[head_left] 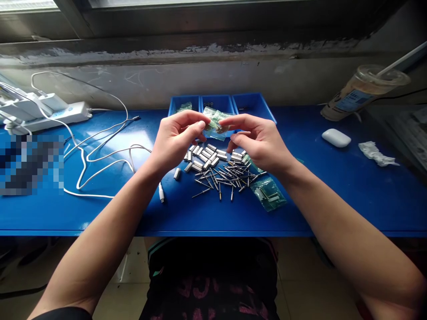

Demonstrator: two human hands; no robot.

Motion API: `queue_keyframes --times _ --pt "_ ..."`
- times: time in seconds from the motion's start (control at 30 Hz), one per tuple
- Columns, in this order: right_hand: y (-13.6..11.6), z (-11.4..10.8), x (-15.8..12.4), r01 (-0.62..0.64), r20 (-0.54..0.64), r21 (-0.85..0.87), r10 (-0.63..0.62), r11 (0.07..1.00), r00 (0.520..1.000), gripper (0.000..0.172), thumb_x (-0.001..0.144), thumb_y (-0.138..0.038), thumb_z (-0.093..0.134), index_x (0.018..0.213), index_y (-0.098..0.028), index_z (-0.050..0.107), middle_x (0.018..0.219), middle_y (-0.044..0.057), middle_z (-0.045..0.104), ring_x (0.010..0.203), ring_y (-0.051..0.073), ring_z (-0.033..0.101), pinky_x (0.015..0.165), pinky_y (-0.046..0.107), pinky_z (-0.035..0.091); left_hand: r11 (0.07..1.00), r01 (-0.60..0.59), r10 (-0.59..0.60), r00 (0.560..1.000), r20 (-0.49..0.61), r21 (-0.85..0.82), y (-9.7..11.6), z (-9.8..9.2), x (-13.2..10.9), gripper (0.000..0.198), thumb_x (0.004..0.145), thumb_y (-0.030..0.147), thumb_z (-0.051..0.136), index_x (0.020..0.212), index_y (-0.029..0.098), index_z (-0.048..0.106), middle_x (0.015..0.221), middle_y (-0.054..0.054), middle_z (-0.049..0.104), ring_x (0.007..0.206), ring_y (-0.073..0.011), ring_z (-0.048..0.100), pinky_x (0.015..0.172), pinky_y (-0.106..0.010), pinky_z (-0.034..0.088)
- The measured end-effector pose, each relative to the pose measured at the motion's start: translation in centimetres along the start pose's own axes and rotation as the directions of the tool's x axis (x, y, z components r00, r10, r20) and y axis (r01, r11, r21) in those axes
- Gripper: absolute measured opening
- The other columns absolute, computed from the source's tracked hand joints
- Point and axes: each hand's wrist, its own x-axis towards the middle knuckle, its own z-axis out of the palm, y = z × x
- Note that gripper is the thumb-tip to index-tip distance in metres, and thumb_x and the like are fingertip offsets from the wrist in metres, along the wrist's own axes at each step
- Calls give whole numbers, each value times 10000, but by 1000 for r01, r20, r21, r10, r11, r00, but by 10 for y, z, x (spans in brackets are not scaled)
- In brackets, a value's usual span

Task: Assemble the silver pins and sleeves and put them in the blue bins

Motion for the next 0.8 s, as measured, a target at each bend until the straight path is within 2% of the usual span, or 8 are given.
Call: queue_keyframes --times 0.13,0.3,0.47,0.6,0.7,0.8 --pt "-2 1 0 0 3 12 0 1000 1000 314 952 -130 610 1216 -222 755 1158 69 745 750 160 712 743 370 666 1000 -16 16 1000 -27 -7 1 1 0 181 945 325 689 992 160 748 938 -82 772 762 -161 743 634 -242 606" --pt "-5 1 1 -22 6 -7 22 1000 1000 269 973 -196 633 1232 -222 703 1190 71 720 743 151 701 747 358 660 999 -48 49 997 -57 14 0 2 1 127 900 269 713 977 170 732 929 -65 766 745 -148 725 659 -256 623" --pt "-9 2 1 -53 -41 25 54 998 998 444 978 -267 670 1400 -272 532 1123 63 732 734 175 706 725 351 643 998 -63 64 995 -80 18 0 2 2 102 881 217 686 962 170 727 904 -42 752 716 -128 709 666 -251 624" --pt "-7 2 2 -83 -57 74 87 994 995 552 981 -305 678 1480 -259 447 1035 65 752 689 187 697 711 361 628 998 -55 58 995 -81 33 0 3 1 93 883 214 680 951 169 723 914 -49 756 723 -132 711 655 -254 624" --pt "-2 0 4 -117 -18 96 119 989 993 519 990 -344 685 1459 -238 491 975 57 760 674 184 695 691 351 621 998 -48 51 996 -67 40 1 4 1 100 887 224 676 955 166 723 937 -59 757 765 -143 726 670 -260 633" --pt "-1 0 4 -126 43 102 122 987 992 400 989 -403 709 1323 -203 612 927 53 757 674 171 690 673 335 619 998 -55 56 998 -38 37 2 5 0 110 894 233 665 957 167 726 942 -66 756 795 -154 736 674 -264 637"
